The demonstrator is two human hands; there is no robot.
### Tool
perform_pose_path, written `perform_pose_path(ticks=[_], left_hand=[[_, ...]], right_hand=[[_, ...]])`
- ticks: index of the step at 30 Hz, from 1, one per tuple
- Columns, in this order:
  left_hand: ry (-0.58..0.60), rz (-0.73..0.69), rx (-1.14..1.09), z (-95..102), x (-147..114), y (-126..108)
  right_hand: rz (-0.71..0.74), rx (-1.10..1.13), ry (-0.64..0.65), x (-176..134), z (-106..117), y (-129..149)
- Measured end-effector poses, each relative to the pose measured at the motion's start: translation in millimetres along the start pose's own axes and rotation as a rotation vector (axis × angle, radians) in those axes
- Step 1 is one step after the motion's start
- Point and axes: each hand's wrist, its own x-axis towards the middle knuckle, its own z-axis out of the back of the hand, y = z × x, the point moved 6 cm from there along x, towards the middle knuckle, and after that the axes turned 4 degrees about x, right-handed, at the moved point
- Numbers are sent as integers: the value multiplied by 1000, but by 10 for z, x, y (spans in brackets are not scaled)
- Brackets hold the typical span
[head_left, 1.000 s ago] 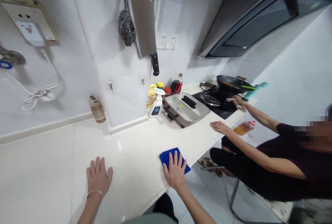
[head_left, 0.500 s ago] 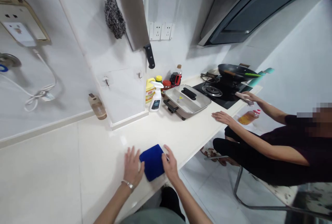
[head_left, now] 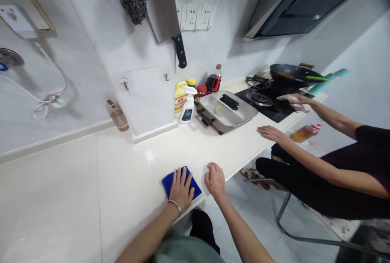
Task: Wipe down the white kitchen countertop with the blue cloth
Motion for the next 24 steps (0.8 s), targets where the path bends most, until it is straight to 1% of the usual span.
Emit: perform_pose_path(ticks=[4, 7, 12, 15, 17, 19, 21, 24], left_hand=[[-2, 42, 5, -26, -209, -112], [13, 41, -15, -23, -308, -132], [39, -32, -75, 81, -471, -74], [32, -36, -72, 182, -589, 25], [33, -34, -47, 271, -708, 158], [22, -11, 0, 401, -888, 380], [-1, 57, 63, 566, -1147, 678], [-12, 180, 157, 795, -1639, 1085]], right_hand=[[19, -58, 4, -28, -24, -4], [66, -73, 3, -41, -30, -24], [125, -85, -13, -59, -36, -49], [139, -93, -31, -66, -33, -45], [152, -96, -37, -72, -27, -35], [171, -89, -33, -82, -23, -28], [191, -84, -31, -99, -23, -39], [229, -122, -44, -134, -42, -90]])
